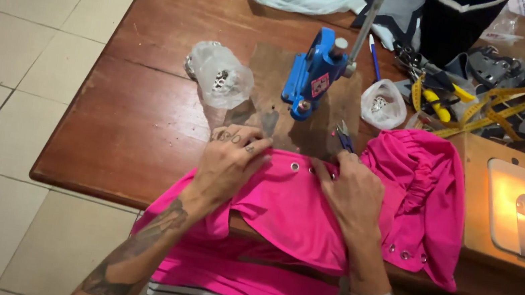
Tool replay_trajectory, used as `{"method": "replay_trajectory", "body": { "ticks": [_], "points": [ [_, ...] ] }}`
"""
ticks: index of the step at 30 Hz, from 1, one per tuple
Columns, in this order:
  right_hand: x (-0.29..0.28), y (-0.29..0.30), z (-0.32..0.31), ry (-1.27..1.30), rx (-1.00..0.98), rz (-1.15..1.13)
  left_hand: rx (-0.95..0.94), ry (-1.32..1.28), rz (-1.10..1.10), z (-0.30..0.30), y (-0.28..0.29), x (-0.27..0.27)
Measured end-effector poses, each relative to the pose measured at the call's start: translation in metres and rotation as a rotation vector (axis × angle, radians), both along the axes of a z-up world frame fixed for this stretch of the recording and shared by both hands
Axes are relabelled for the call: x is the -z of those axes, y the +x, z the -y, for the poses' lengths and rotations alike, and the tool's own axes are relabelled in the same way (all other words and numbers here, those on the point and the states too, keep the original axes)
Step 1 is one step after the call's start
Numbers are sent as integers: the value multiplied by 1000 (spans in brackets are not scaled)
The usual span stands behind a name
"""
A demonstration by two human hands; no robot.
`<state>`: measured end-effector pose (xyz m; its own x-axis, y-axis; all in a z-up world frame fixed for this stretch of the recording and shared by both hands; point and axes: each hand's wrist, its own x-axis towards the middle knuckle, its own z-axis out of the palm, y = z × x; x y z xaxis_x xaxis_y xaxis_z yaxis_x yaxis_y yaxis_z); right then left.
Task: Attaching metal eyelets to a pink garment using a manual press and a small punch tool
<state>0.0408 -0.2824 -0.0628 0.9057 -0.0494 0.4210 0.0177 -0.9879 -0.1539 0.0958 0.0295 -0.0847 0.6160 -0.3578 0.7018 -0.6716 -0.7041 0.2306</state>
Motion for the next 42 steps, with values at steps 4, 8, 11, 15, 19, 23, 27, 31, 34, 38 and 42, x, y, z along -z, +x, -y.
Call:
{"method": "replay_trajectory", "body": {
  "ticks": [4, 8, 11, 15, 19, 23, 27, 31, 34, 38, 42],
  "points": [
    [-7, 13, 20, -117, 25, 55, 95, -28, -167, 2, 11, 12],
    [-15, 35, 32, -146, 45, -4, 173, -95, -260, 0, 13, 0],
    [-4, 49, 41, -81, 89, -162, 272, -251, -572, 0, 18, -19],
    [-6, 45, 38, -162, 184, -125, 180, -285, -896, -7, 12, -46],
    [-7, 46, 46, -38, 95, 103, 144, -370, -1098, -11, 19, -38],
    [-66, -1, 14, 420, 21, 87, 175, -617, -1119, -6, 8, -24],
    [-61, -45, -12, 765, -21, -55, 174, -934, -1263, -11, -7, -20],
    [-32, -73, -39, 964, -161, -195, 197, -1122, -1394, -12, -17, -21],
    [-39, -81, -61, 856, -150, -345, 271, -1241, -1455, -12, -22, -26],
    [-45, -76, -75, 714, -122, -386, 354, -1268, -1448, -11, -21, -7],
    [-43, -71, -87, 469, -222, -284, 397, -1331, -1444, -13, -29, -1]
  ]
}}
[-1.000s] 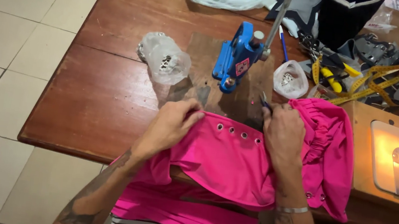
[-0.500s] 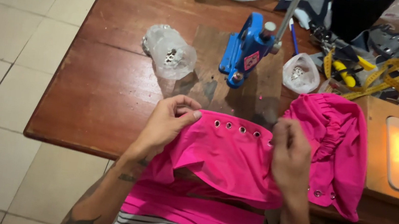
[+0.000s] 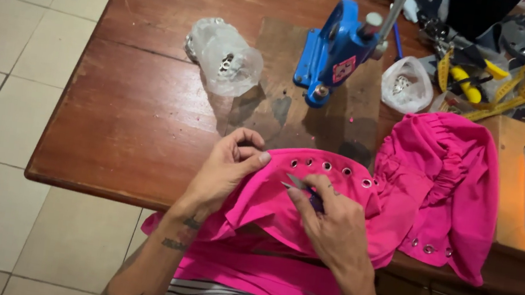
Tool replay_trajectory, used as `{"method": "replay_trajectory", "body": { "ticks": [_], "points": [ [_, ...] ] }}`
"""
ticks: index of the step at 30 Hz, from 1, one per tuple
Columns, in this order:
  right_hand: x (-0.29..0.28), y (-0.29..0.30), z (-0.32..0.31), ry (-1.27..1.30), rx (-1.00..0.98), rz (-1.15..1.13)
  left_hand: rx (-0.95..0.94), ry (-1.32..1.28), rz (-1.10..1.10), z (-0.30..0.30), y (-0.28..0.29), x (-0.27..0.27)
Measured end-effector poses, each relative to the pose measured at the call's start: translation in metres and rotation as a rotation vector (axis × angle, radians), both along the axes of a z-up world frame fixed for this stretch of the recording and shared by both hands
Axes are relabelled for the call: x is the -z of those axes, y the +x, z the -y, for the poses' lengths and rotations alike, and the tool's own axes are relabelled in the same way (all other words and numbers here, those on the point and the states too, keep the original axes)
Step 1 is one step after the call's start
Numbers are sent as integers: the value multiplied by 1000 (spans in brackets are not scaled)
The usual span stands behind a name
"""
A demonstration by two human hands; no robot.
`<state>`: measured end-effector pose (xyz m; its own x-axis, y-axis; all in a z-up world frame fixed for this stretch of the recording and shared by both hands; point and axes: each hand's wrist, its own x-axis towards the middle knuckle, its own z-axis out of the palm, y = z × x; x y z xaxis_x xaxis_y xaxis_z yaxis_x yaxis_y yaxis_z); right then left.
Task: Attaching metal eyelets to a pink garment using a manual press and a small punch tool
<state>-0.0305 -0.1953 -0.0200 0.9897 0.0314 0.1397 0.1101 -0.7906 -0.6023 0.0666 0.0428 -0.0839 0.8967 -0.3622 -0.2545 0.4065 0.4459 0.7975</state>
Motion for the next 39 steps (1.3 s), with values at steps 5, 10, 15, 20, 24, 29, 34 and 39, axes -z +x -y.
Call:
{"method": "replay_trajectory", "body": {
  "ticks": [5, 10, 15, 20, 24, 29, 34, 39],
  "points": [
    [7, 1, -3, -92, -31, -28, -50, -46, 50, 0, -4, 11],
    [-2, 3, -16, -5, 14, 133, -59, -9, 147, 4, -6, 17],
    [-3, 2, -22, -100, 17, 127, -53, -21, 161, 5, -7, 14],
    [-3, 2, -26, -128, 42, 120, -54, -25, 189, 7, -8, 17],
    [0, 4, -27, -127, 45, 64, -55, -22, 173, 5, -9, 15],
    [-1, 6, -28, -194, 43, 121, -55, 11, 189, 5, -7, 11],
    [-1, 7, -24, -243, 19, 60, -62, 12, 188, 6, -8, 13],
    [3, 9, -20, -240, 0, 112, -63, 52, 208, 6, -8, 14]
  ]
}}
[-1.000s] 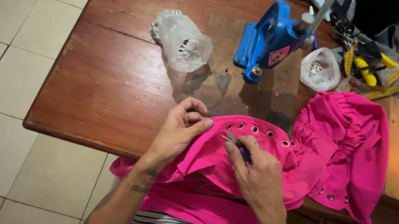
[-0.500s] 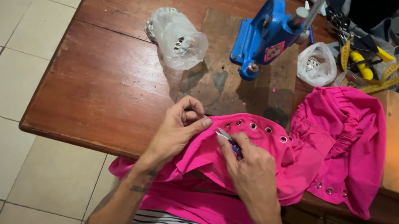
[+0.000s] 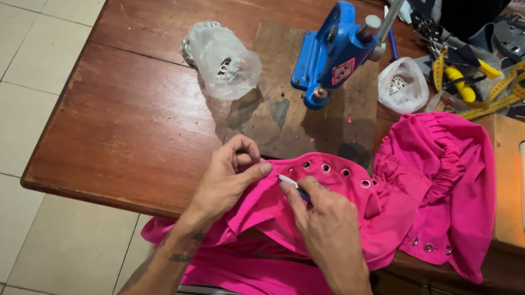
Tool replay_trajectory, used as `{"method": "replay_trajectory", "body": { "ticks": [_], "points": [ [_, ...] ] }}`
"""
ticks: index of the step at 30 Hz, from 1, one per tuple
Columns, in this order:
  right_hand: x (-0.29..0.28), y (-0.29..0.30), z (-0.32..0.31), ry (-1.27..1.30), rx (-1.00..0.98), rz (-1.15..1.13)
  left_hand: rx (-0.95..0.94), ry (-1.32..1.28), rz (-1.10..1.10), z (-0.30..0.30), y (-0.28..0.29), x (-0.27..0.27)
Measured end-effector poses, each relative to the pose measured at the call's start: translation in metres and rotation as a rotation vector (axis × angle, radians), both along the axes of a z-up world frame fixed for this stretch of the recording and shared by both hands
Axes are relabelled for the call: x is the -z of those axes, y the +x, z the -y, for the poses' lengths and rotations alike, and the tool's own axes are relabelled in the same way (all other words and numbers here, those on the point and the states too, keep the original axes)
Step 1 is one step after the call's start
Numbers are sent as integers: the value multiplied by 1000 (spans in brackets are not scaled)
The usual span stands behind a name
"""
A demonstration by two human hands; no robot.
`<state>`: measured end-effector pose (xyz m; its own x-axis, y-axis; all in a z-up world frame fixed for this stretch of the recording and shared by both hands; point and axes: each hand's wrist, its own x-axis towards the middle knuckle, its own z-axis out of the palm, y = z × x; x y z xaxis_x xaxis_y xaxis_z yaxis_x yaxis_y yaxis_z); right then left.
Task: Attaching metal eyelets to a pink garment using a manual press and a small punch tool
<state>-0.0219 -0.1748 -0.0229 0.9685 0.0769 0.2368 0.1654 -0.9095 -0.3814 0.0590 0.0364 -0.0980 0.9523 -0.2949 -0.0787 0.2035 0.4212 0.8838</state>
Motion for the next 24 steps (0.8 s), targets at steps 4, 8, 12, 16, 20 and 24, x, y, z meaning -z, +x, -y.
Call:
{"method": "replay_trajectory", "body": {
  "ticks": [4, 8, 12, 16, 20, 24],
  "points": [
    [1, 0, 1, 36, -16, -41, -6, 48, 22, -1, -1, 2],
    [4, 0, -1, 33, -31, -28, -6, 46, 23, -2, 0, 6],
    [-1, 0, 1, 171, 16, -83, -28, 63, 4, 2, 5, 32],
    [-18, 0, 20, 380, 189, -118, -41, 45, -12, 4, 6, 45],
    [-19, 29, 26, 605, 178, -118, -33, 39, -12, 0, 0, 11],
    [17, 56, 23, 616, 100, -93, 53, -4, -48, -8, 2, -1]
  ]
}}
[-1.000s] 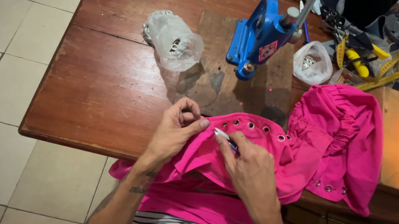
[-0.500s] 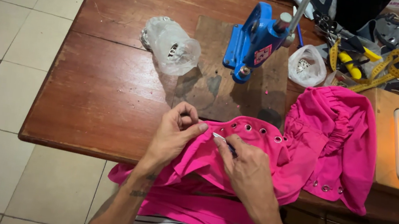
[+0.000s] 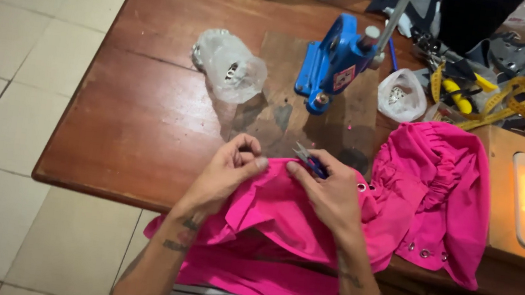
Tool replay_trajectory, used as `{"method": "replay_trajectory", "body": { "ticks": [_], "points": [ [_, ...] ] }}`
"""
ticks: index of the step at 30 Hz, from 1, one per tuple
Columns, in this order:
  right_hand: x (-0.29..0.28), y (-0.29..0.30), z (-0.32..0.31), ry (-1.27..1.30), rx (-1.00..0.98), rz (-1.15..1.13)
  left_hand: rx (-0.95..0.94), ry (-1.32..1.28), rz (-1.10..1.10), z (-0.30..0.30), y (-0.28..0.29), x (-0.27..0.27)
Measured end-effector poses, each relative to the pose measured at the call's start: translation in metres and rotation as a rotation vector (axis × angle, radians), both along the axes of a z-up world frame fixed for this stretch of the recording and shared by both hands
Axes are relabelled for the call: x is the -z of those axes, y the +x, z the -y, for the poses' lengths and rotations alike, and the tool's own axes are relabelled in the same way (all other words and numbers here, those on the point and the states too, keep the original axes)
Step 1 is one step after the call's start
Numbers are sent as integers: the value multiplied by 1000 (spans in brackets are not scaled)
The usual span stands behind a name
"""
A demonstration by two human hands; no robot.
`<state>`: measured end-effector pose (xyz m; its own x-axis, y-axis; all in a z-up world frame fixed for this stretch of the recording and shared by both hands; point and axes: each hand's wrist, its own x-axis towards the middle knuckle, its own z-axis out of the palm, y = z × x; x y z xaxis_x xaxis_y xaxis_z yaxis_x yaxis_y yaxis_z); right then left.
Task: Attaching metal eyelets to a pink garment using a manual press and a small punch tool
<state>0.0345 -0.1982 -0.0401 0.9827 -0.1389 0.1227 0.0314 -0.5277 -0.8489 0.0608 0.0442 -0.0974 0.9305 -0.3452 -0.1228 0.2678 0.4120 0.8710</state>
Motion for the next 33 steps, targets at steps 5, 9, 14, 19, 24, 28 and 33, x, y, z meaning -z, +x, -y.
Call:
{"method": "replay_trajectory", "body": {
  "ticks": [5, 9, 14, 19, 24, 28, 33],
  "points": [
    [20, 8, 0, 7, 27, 9, 67, -17, -13, -6, 4, 7],
    [4, -7, -1, -128, 36, 122, 67, -62, -77, -6, 10, 13],
    [4, -35, 10, -479, -147, 252, 48, -87, -89, -7, 7, 8],
    [-9, -32, 5, -590, -346, 297, 49, -123, -104, -6, 5, -1],
    [5, -22, 12, -644, -396, 330, 48, -151, -91, -3, 6, 5],
    [7, -21, 11, -647, -407, 331, 49, -152, -106, -2, 7, 12],
    [-7, -23, 9, -677, -424, 339, 41, -163, -96, -2, 10, 25]
  ]
}}
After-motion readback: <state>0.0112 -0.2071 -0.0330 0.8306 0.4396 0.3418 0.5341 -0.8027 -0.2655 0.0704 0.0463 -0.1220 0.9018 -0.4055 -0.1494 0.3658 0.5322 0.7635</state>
